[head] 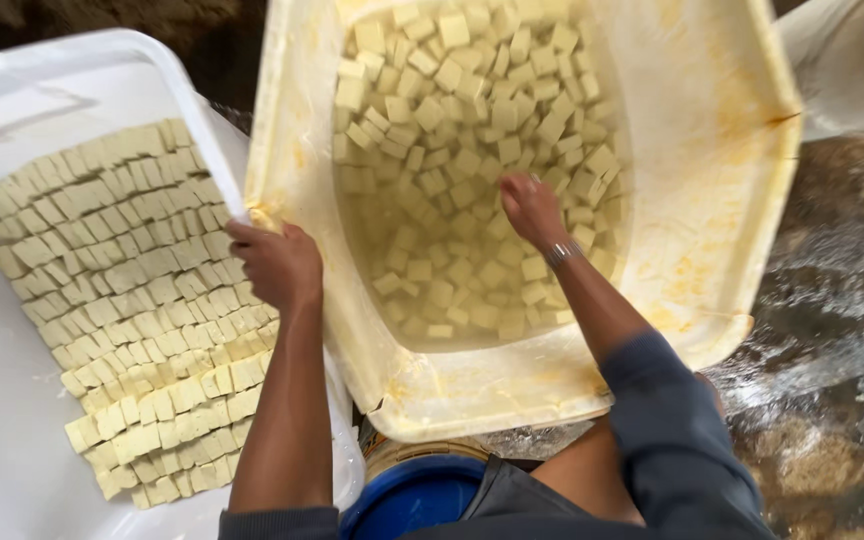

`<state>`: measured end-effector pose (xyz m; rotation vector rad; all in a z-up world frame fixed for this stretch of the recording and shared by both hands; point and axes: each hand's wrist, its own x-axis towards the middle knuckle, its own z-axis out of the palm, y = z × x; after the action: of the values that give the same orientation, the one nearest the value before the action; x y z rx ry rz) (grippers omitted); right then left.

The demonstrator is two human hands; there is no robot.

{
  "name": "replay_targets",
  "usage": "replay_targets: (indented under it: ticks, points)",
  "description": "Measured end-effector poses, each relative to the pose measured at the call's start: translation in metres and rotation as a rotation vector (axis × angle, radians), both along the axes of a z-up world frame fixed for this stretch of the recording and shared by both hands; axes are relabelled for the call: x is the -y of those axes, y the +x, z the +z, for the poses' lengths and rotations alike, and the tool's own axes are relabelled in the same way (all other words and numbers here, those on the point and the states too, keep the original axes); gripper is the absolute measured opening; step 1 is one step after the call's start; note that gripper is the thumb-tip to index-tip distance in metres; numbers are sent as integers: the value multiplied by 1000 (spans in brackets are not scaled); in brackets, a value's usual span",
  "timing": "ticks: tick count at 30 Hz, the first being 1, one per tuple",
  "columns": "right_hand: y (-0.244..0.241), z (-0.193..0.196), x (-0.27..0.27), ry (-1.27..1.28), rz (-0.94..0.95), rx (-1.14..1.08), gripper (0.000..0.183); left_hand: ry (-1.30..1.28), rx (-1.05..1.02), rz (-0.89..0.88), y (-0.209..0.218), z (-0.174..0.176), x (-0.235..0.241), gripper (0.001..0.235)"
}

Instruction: The person repeatedly scoops small tofu cubes from a water-filled bin and places them into a dry bin, arranging them in neat rows. The hands work continuously to transfer and organize the cubes.

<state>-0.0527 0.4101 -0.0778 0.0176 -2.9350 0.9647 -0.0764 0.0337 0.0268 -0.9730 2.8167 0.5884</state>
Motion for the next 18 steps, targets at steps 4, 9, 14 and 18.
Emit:
replay_targets:
  ticks: [4, 9, 14, 18]
  points:
    - [-65, -89, 18, 37, -38, -22, 29, -35, -41, -2, 1, 14, 2, 64]
    - [-97, -167, 20, 234, 62, 13, 33, -82, 67, 18, -14, 21, -7, 60]
    - [-92, -170, 22, 100, 7, 94, 36, -76, 44, 6, -11, 17, -2, 61]
    - [-79, -180, 31, 91, -13, 49, 44, -100, 30, 2, -8, 14, -2, 64]
